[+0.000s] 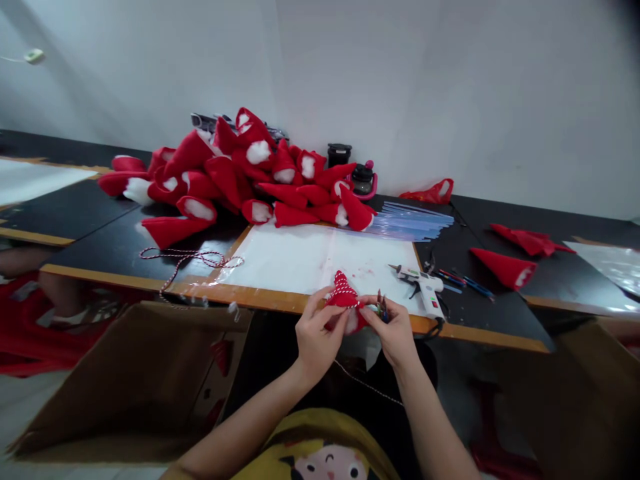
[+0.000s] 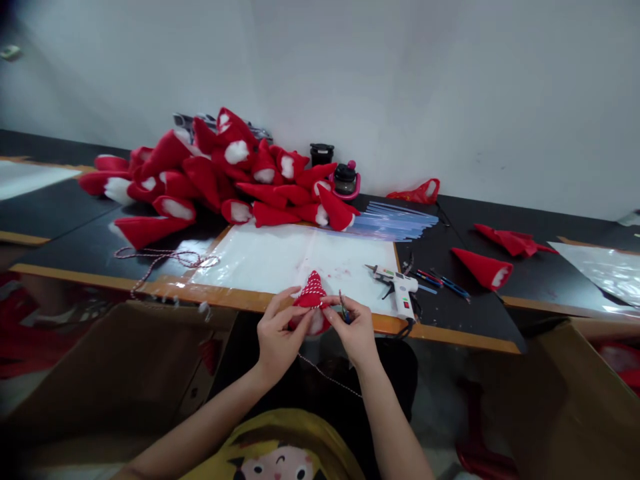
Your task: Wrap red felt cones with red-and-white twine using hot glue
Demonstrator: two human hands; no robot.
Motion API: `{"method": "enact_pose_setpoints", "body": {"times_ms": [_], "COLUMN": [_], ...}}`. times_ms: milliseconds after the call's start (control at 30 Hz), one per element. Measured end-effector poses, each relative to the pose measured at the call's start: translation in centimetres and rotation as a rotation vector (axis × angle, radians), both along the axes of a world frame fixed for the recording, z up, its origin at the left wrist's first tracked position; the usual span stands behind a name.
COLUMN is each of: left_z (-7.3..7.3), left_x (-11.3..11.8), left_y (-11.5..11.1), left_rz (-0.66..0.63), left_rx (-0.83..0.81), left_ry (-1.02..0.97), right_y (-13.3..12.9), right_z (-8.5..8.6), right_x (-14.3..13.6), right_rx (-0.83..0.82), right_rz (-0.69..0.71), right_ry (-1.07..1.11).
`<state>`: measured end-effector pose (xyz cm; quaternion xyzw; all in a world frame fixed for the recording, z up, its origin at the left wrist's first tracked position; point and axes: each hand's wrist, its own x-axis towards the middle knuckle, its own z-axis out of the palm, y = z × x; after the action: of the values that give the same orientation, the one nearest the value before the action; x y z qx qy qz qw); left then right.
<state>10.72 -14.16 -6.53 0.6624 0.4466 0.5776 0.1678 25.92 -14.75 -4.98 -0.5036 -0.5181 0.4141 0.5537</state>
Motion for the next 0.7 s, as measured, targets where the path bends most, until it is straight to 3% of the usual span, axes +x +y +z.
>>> {"method": "enact_pose_setpoints", "body": {"times_ms": [233, 467, 567, 700], "left_z": [0.7, 0.6, 0.5, 0.1], "left_x": [0.3, 0.9, 1.1, 1.5], "left_y": [1.0, 1.9, 2.0, 1.2], "left_rz": [-0.028, -0.034, -0.055, -0.013], "left_rx": [-0.087, -0.323, -0.235, 0.043], "left_ry": [0.012, -0.125, -0.091, 0.074], "right_y": [0.2, 0.1, 0.1, -0.2], "right_z": [0.0, 0.5, 0.2, -0.2], "right_x": [-0.7, -0.8, -1.1, -1.9], "right_rx": [-0.084, -0.151, -0.12, -0.008], "right_rz": [-0.008, -0.01, -0.043, -0.172], "right_ry": [0.281, 0.382, 0.385, 0.283]}}
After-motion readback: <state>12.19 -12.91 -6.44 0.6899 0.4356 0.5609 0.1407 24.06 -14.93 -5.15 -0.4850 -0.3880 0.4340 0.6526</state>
